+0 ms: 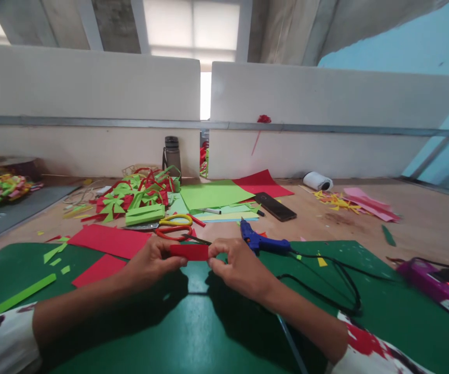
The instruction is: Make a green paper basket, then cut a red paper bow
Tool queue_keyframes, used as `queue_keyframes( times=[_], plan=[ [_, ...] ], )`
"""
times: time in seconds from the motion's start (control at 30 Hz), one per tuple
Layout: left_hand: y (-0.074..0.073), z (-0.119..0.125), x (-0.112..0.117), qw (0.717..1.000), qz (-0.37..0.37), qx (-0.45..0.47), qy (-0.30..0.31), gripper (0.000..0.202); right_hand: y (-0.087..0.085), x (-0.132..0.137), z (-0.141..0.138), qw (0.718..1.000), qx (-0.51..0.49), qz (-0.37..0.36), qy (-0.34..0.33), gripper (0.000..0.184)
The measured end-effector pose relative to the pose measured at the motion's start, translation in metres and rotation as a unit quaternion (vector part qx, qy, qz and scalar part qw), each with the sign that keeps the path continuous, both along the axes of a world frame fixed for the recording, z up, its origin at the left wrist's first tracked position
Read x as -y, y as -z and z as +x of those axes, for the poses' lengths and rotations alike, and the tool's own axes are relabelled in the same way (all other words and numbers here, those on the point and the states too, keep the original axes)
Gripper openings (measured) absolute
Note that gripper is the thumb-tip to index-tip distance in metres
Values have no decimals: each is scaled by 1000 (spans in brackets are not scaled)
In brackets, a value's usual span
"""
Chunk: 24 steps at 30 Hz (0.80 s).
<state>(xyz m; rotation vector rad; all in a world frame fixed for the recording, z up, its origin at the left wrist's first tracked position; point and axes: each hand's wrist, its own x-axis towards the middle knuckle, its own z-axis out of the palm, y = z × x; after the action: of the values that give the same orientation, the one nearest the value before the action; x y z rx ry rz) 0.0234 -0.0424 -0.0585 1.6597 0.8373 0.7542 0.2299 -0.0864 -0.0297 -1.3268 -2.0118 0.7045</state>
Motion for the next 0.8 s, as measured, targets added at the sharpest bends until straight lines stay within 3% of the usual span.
queue_keyframes(
  times=[0.17,0.53,0.8],
  plan=[
    [-1,-3,-10,1000,23,13,-12,15,-5,-11,6,999,-44,-14,27,8],
    [-7,7,7,998,-40,22,-32,16,3,-9,-31,993,-91,-63,30,19],
    [-9,-1,-10,995,-71,60,-30,16,3,-13,-21,990,-110,-67,57,21]
  ],
)
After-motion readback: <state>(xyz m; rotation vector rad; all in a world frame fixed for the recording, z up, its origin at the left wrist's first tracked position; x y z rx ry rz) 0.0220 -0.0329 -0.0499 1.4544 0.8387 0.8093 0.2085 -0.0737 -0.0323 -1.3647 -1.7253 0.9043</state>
